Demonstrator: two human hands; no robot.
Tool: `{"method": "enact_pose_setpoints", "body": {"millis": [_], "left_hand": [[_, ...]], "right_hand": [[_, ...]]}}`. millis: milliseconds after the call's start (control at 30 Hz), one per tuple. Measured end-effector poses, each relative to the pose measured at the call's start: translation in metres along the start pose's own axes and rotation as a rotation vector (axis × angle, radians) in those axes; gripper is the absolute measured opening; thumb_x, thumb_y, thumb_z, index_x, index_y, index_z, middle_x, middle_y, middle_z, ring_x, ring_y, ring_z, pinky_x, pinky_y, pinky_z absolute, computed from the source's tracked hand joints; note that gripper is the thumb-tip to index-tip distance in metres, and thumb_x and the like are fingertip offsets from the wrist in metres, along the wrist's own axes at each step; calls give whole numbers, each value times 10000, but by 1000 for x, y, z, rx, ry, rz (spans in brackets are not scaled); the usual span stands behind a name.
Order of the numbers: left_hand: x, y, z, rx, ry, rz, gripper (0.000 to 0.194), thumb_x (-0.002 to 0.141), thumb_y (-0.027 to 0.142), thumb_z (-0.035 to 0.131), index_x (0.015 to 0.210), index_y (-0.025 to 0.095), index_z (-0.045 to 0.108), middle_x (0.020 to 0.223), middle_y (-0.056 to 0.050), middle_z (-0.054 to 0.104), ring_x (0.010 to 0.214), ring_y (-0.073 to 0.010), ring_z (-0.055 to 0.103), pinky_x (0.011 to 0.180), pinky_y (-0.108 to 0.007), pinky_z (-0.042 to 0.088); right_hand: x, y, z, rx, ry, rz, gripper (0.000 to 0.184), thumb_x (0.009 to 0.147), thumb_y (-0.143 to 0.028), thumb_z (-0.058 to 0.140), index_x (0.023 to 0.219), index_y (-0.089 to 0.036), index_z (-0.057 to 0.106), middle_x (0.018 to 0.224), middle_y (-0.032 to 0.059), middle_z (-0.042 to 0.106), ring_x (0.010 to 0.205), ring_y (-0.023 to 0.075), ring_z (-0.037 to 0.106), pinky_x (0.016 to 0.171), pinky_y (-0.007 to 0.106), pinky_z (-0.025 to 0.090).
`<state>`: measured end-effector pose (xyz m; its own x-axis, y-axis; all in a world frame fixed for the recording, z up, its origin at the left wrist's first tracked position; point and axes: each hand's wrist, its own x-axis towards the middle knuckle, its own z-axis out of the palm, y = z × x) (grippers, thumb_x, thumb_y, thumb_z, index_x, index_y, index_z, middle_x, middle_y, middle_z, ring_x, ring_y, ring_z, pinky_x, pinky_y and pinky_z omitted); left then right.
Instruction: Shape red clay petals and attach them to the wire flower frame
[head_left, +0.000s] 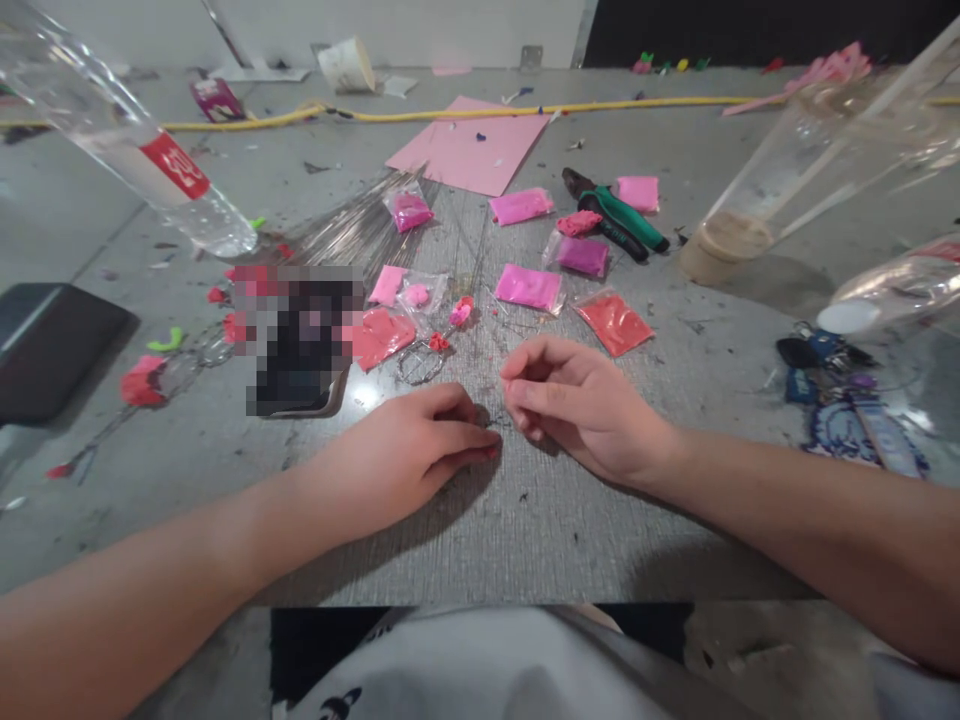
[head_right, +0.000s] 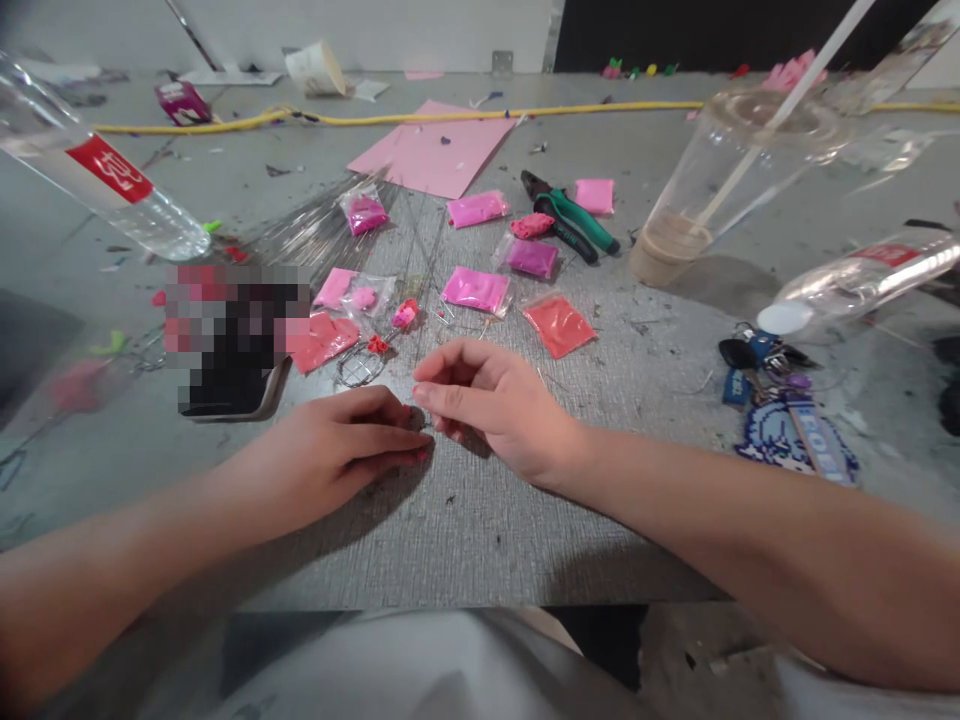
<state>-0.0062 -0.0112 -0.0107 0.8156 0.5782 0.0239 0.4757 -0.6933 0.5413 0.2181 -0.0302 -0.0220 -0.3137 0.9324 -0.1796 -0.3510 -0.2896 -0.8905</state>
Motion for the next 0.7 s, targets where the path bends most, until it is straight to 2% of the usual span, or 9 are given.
{"method": "enact_pose_setpoints", "body": {"millis": [200, 267, 367, 467, 600, 700], "left_hand": [[0, 1, 6, 65, 25, 39, 276, 985, 145, 562, 1088, 251, 795, 1028, -52, 680, 880, -192, 656, 767, -319, 535], [0, 2, 5, 25, 54, 55, 267, 984, 130, 563, 1078, 233, 791, 1007, -52, 672, 872, -184, 649, 765, -309, 530], [2, 2, -1, -215, 126, 88, 183, 978, 157, 632, 1039, 218, 793, 931, -31, 649, 836, -144, 640, 761, -264, 525], [4, 4, -7, -565, 235, 116, 146, 950, 152, 690, 1017, 225, 797, 877, -8, 612, 728, -98, 598, 663, -220, 500], [5, 9, -3, -950, 349, 79, 143, 945, 143, 694, 979, 226, 805, 840, -10, 592, 689, -92, 540, 600, -214, 455], [5, 13, 5, -1161, 350, -8, 115, 949, 177, 702, 958, 237, 800, 842, -21, 607, 725, -115, 563, 636, -243, 476]], "right_hand": [[-2, -4, 2, 10, -7, 15, 103, 840, -238, 737, 888, -203, 653, 685, -43, 621, 568, 84, 556, 500, 193, 408], [-2, -4, 2, 22, -15, 7, 80, 857, -249, 715, 864, -195, 656, 697, -33, 620, 572, 89, 557, 493, 195, 404], [-2, -2, 1, 35, -4, -16, 179, 915, -333, 650, 814, -185, 646, 696, -15, 604, 581, 110, 573, 464, 206, 396], [-6, 3, -1, -21, -23, -83, 335, 999, -428, 539, 796, -179, 636, 691, -5, 580, 598, 120, 564, 501, 228, 424], [-16, 8, 2, -282, -133, -266, 457, 1074, -467, 424, 776, -170, 602, 703, -3, 537, 646, 111, 497, 590, 245, 418], [-23, 8, 5, -487, -218, -394, 472, 1106, -416, 349, 772, -164, 567, 691, -5, 519, 649, 105, 476, 622, 253, 408]]}}
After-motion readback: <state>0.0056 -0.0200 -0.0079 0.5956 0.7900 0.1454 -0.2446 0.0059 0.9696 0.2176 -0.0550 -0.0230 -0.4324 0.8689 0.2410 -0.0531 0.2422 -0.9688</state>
